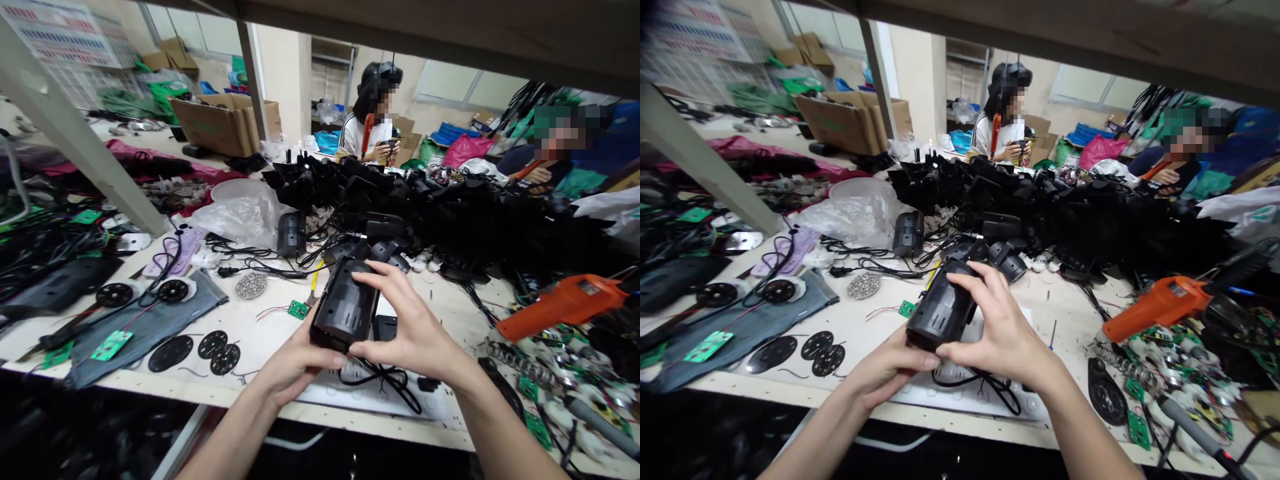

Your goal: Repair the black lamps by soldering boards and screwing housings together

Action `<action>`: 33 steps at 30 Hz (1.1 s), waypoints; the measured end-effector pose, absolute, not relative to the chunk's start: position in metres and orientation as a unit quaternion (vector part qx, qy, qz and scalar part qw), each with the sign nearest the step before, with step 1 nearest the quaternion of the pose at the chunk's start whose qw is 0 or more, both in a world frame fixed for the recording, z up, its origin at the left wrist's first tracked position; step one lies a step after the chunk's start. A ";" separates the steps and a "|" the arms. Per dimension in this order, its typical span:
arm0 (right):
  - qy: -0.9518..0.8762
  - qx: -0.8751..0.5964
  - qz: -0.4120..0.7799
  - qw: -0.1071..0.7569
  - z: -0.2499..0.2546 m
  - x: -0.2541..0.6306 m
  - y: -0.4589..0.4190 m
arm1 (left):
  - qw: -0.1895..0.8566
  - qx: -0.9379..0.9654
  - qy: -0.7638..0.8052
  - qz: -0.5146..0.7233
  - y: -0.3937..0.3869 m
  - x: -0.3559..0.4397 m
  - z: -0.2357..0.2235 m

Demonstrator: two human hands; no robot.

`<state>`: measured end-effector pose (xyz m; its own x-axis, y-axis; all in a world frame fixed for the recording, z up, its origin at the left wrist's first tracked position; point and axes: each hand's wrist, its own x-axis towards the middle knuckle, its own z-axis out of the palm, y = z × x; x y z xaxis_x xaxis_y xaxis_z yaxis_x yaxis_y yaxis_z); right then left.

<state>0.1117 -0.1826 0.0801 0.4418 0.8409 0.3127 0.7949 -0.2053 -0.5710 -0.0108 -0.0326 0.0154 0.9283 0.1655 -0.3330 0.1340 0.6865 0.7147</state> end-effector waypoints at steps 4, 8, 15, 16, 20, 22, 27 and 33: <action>-0.527 -0.773 0.062 0.346 0.080 0.120 -0.179 | 0.904 0.389 0.178 0.012 -0.032 -0.009 0.016; -0.531 -0.767 0.080 0.353 0.077 0.127 -0.180 | 0.909 0.383 0.162 0.004 -0.032 -0.007 0.019; -0.527 -0.763 0.116 0.357 0.072 0.137 -0.179 | 0.914 0.380 0.145 0.002 -0.033 -0.004 0.018; -0.525 -0.764 0.118 0.357 0.071 0.137 -0.178 | 0.912 0.383 0.146 0.001 -0.033 -0.004 0.017; -0.518 -0.768 0.121 0.356 0.072 0.137 -0.176 | 0.908 0.391 0.152 0.004 -0.034 -0.003 0.018; -0.517 -0.771 0.120 0.353 0.072 0.138 -0.176 | 0.907 0.392 0.153 0.007 -0.034 -0.002 0.019; -0.514 -0.780 0.116 0.337 0.072 0.138 -0.175 | 0.906 0.394 0.156 0.009 -0.034 0.000 0.022; -0.526 -0.777 0.117 0.325 0.075 0.137 -0.175 | 0.898 0.407 0.166 0.000 -0.034 0.000 0.024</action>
<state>0.1365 -0.1754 0.0754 0.4198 0.8935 0.1595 0.7411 -0.2360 -0.6285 -0.0004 -0.0339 0.0238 0.9446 0.1347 -0.2993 0.1363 0.6686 0.7311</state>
